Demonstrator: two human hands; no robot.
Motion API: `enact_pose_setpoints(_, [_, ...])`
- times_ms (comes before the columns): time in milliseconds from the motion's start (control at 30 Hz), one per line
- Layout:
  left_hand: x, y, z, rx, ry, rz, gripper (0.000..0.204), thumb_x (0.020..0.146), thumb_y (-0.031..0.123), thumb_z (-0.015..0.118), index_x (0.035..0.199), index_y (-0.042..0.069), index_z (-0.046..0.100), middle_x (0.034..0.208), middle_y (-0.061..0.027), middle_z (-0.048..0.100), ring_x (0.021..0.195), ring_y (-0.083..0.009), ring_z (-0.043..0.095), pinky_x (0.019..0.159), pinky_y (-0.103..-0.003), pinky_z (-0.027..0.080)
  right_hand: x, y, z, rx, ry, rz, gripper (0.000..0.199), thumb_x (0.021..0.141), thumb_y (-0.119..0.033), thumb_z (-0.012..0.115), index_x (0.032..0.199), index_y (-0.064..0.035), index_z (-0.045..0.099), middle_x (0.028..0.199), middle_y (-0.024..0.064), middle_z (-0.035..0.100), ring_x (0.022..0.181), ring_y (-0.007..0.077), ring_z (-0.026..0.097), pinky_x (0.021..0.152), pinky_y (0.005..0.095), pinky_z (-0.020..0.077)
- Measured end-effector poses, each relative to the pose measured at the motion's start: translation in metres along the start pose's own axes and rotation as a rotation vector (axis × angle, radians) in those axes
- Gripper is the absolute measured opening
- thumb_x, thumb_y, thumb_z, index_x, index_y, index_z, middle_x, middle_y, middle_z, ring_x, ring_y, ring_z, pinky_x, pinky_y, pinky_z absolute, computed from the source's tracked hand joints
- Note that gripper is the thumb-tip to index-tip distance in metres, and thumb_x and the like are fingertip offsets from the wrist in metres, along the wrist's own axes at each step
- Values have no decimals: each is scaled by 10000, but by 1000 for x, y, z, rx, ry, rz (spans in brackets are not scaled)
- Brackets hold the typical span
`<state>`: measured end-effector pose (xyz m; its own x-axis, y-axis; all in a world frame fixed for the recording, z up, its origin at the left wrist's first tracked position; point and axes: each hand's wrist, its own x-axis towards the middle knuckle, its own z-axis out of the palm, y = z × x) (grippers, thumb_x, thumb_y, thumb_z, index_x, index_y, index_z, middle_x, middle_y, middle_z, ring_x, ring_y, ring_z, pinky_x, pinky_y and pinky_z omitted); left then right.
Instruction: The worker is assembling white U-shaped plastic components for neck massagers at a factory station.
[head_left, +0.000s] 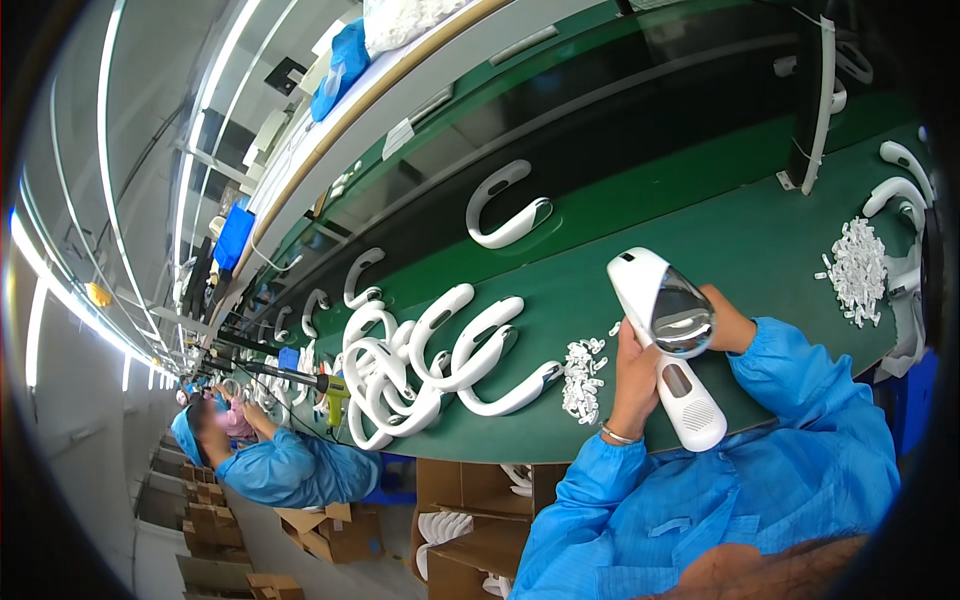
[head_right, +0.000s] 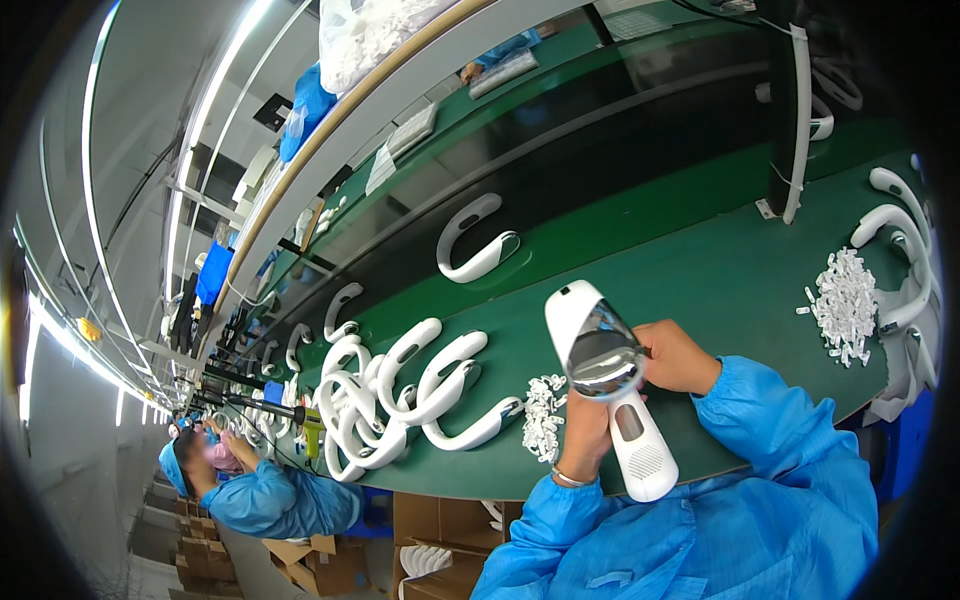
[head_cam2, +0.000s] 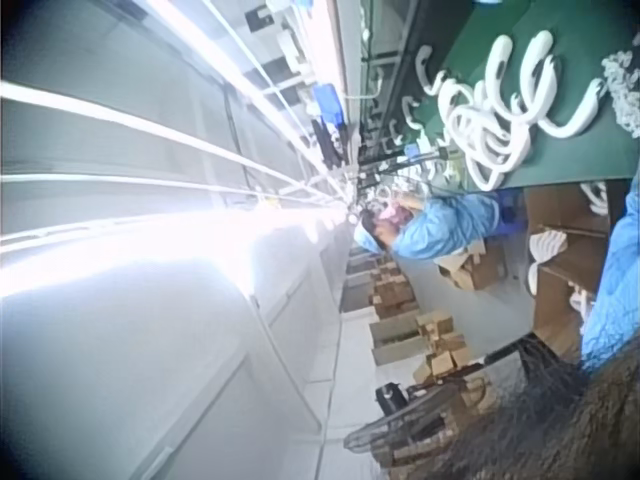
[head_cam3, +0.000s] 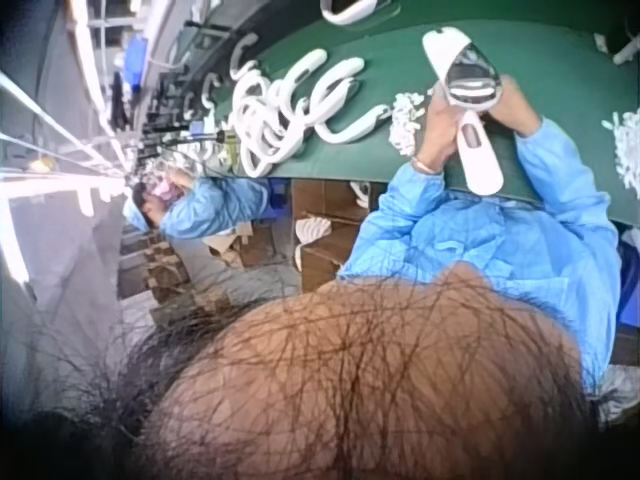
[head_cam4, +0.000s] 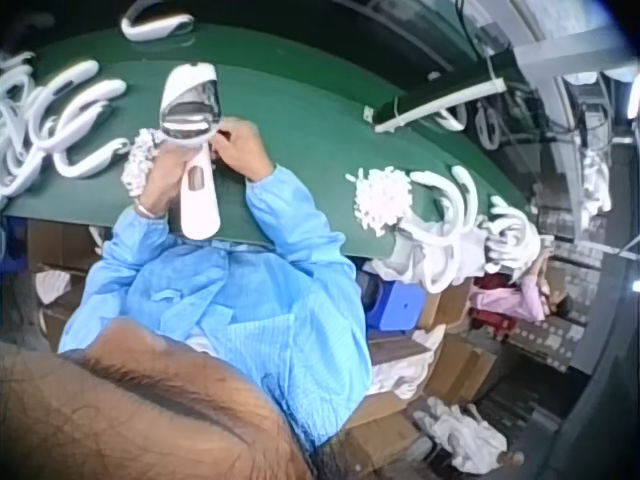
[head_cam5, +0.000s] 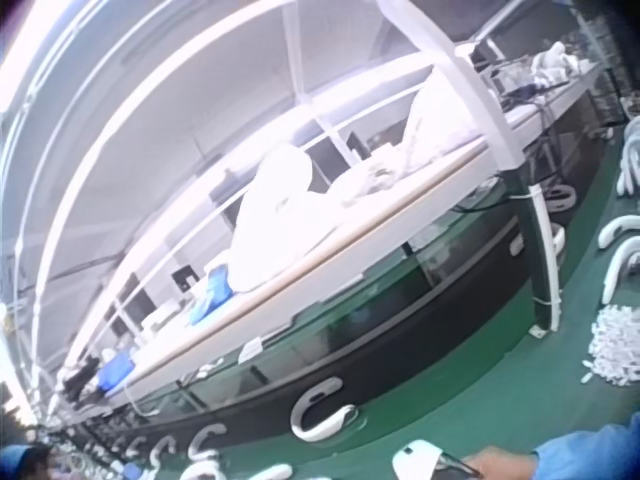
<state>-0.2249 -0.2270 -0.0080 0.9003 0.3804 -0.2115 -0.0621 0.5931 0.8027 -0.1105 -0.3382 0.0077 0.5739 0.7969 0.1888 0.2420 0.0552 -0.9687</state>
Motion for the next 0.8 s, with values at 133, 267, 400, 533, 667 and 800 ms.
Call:
enact_pose_setpoints(133, [-7, -2, 20, 49, -108, 29, 455, 913, 69, 501, 1332, 34, 327, 1216, -119, 516, 1073, -191, 551, 893, -304, 473, -7, 3, -15, 109, -11, 168, 235, 758, -101, 709, 960, 2, 648, 891, 97, 674, 799, 101, 613, 672, 263, 509])
enact_pose_setpoints(267, [-13, 5, 30, 217, -86, 29, 439, 955, 128, 442, 1358, 32, 296, 1241, -106, 489, 1106, -175, 515, 929, -308, 439, -16, -47, -4, 220, 149, -85, 279, 794, -167, 696, 1000, 8, 628, 898, 97, 661, 797, 115, 620, 679, 266, 520])
enact_pose_setpoints(400, [-22, 1, 39, 456, -55, 205, 427, 966, 150, 423, 1352, 9, 309, 1218, -107, 489, 1096, -166, 503, 935, -295, 407, -28, -10, -11, 309, 146, 5, 273, 797, -158, 689, 1006, 5, 621, 904, 92, 653, 804, 119, 619, 690, 266, 516])
enact_pose_setpoints(533, [-23, -9, 36, 630, -8, 403, 431, 953, 168, 454, 1338, 21, 329, 991, -93, 578, 839, -123, 579, 693, -254, 477, -42, 15, -14, 410, 95, 76, 270, 799, -151, 683, 1010, 2, 616, 908, 88, 647, 809, 123, 618, 697, 266, 513])
enact_pose_setpoints(667, [-26, -10, 31, 573, -33, 396, 421, 945, 149, 462, 1317, -13, 348, 1036, -102, 576, 873, -145, 583, 743, -266, 474, -31, -44, -12, 241, 222, 45, 237, 791, -83, 660, 1012, -12, 610, 911, 75, 621, 807, 139, 611, 708, 260, 493])
enact_pose_setpoints(800, [-31, -16, 37, 527, -148, 385, 427, 944, 101, 444, 1325, -47, 318, 1243, -136, 486, 1137, -183, 487, 972, -307, 383, -49, -36, -22, 295, 76, 49, 231, 809, -75, 636, 1029, -9, 615, 929, 91, 634, 840, 148, 618, 724, 267, 496])
